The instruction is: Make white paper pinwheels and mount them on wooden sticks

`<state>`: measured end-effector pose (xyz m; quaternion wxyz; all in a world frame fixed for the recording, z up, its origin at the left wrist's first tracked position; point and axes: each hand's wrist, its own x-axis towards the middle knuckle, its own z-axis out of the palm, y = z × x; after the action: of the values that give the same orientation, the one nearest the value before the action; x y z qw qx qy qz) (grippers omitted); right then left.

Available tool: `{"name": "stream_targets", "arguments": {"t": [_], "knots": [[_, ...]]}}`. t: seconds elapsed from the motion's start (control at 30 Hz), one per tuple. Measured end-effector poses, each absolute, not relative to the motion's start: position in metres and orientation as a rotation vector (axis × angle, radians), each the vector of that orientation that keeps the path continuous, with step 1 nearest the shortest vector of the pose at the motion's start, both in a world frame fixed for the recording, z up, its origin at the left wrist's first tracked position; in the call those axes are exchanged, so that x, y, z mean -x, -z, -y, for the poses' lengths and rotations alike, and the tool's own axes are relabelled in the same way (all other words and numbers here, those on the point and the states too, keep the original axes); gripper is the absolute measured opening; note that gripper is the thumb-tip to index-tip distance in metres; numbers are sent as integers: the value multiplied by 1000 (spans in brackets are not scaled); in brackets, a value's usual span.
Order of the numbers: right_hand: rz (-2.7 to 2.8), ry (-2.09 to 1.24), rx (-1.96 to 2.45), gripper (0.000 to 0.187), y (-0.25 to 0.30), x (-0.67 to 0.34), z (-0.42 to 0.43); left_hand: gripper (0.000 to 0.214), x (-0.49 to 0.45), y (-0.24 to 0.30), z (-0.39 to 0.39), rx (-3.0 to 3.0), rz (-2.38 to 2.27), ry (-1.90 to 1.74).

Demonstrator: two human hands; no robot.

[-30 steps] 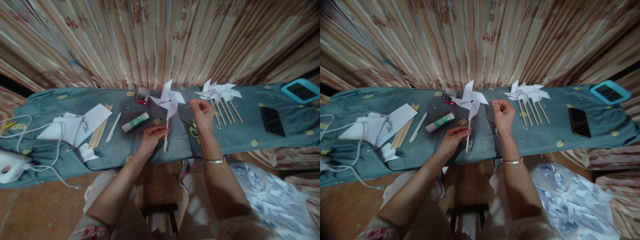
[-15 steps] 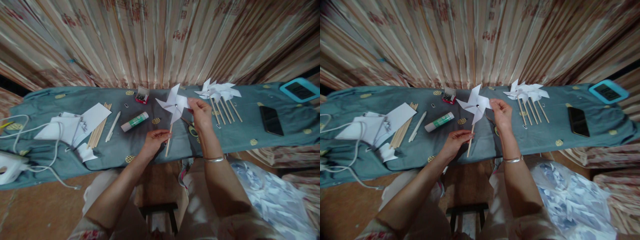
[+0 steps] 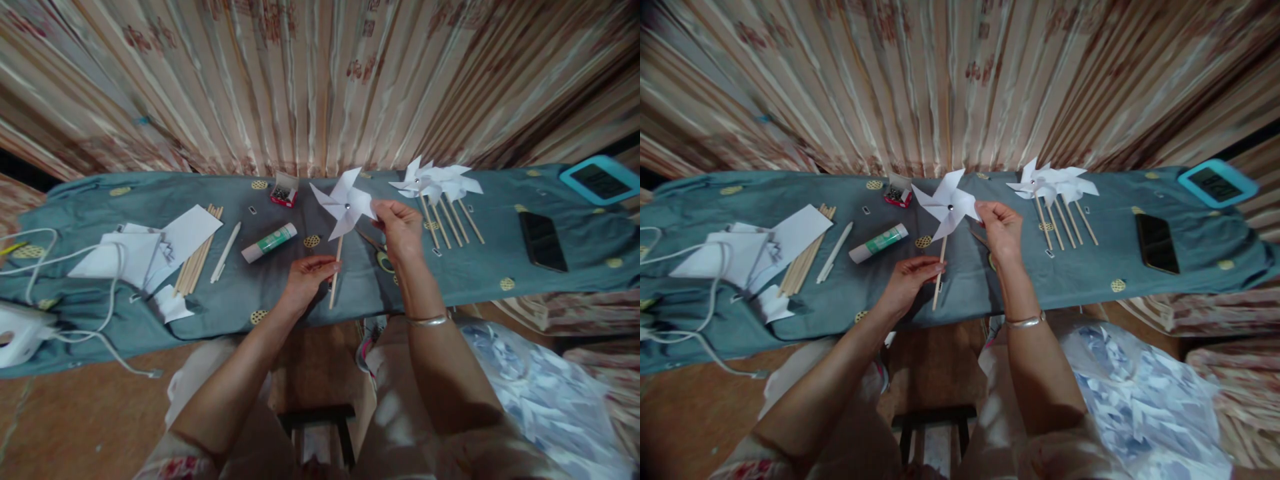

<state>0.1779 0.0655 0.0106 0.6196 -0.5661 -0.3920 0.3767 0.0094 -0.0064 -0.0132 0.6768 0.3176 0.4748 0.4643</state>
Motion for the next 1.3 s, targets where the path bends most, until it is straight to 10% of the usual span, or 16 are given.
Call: {"name": "stream_targets", "arguments": {"t": [1.3], "knots": [[930, -1005, 1244, 22, -13, -162, -56, 34, -4, 15, 1, -722, -1071, -1120]]}}
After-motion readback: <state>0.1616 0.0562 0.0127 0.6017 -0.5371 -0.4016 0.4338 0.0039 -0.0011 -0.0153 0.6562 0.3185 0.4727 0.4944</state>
